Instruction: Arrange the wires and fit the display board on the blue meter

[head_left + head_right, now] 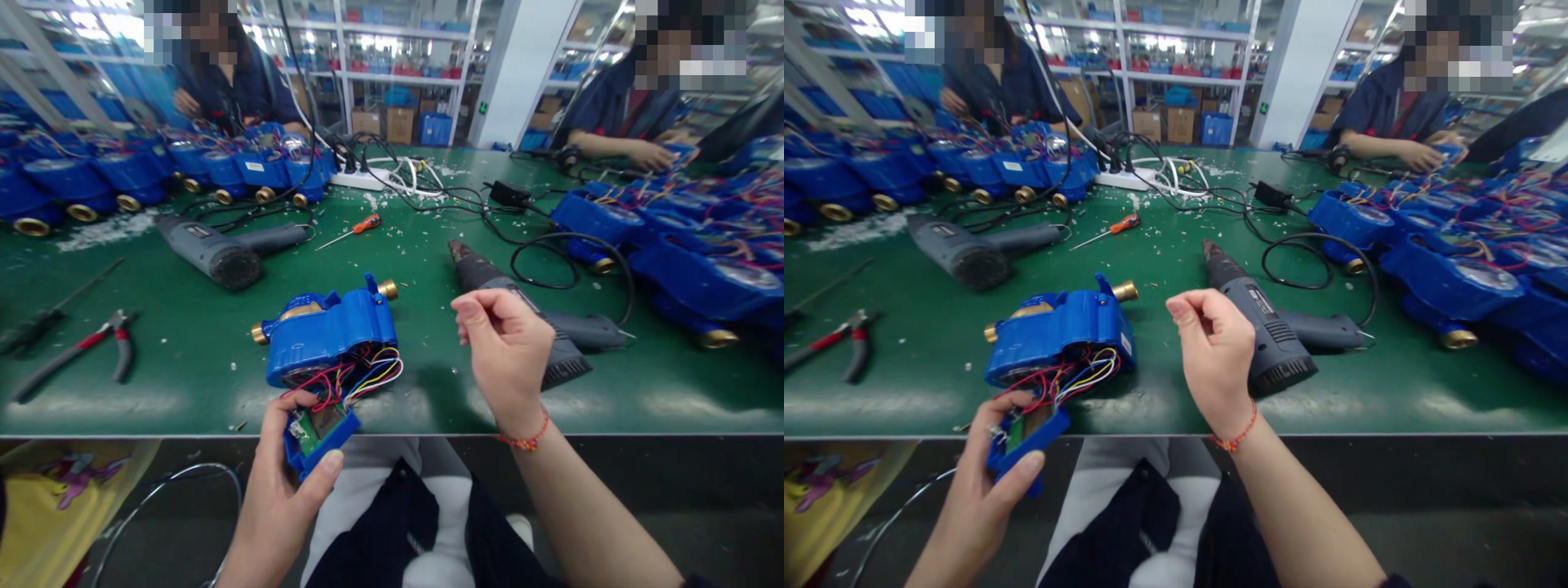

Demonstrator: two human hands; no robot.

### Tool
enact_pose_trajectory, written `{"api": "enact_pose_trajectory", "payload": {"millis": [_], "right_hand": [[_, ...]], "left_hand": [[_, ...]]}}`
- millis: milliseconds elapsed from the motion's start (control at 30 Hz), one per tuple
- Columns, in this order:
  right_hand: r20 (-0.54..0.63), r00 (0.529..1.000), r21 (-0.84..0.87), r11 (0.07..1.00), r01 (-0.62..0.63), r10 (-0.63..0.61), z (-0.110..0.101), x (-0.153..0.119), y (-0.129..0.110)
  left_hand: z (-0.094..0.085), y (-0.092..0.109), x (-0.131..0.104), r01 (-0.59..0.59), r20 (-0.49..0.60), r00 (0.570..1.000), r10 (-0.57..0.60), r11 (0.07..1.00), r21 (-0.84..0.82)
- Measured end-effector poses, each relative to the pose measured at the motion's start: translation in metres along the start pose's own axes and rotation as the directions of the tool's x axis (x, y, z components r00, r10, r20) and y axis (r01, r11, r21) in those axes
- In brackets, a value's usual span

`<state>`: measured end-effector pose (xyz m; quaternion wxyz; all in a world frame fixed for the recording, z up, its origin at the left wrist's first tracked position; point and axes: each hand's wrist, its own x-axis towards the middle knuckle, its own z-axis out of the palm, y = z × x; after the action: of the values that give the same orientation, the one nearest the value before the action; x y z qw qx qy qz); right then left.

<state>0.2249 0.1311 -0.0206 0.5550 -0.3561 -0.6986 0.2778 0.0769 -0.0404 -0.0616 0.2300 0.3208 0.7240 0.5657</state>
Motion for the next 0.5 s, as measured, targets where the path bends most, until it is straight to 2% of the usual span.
{"api": "enact_pose_trajectory", "payload": {"millis": [33, 67, 133, 200, 233, 267, 333, 500], "right_hand": [[0.047, 0.989, 0.086, 0.985, -0.146, 0.143, 0.000, -0.010, -0.002], [0.139, 0.955, 0.162, 0.945, -0.283, 0.262, 0.001, -0.022, -0.005], [0.372, 0.829, 0.263, 0.809, -0.526, 0.419, 0.008, -0.047, -0.012], [0.538, 0.692, 0.329, 0.637, -0.698, 0.481, 0.017, -0.066, -0.019], [0.587, 0.650, 0.361, 0.561, -0.744, 0.484, 0.022, -0.072, -0.022], [0.612, 0.632, 0.393, 0.510, -0.765, 0.476, 0.027, -0.075, -0.024], [0.599, 0.652, 0.448, 0.481, -0.754, 0.465, 0.036, -0.075, -0.027], [0.474, 0.723, 0.458, 0.560, -0.690, 0.502, 0.042, -0.065, -0.026]], "left_hand": [[0.001, 0.000, -0.001, 0.014, -0.002, 1.000, -0.014, 1.000, 0.006], [0.001, -0.001, -0.001, 0.025, -0.002, 1.000, -0.025, 1.000, 0.012], [0.000, -0.006, -0.001, 0.023, 0.008, 1.000, -0.023, 0.999, 0.023], [-0.003, -0.013, 0.001, -0.031, 0.054, 0.998, 0.030, 0.999, 0.034], [-0.005, -0.016, 0.002, -0.068, 0.080, 0.995, 0.065, 0.997, 0.042], [-0.006, -0.020, 0.003, -0.103, 0.098, 0.990, 0.097, 0.993, 0.058], [-0.009, -0.026, 0.003, -0.153, 0.094, 0.985, 0.142, 0.981, 0.116], [-0.008, -0.036, 0.003, -0.218, 0.091, 0.976, 0.200, 0.935, 0.279]]}}
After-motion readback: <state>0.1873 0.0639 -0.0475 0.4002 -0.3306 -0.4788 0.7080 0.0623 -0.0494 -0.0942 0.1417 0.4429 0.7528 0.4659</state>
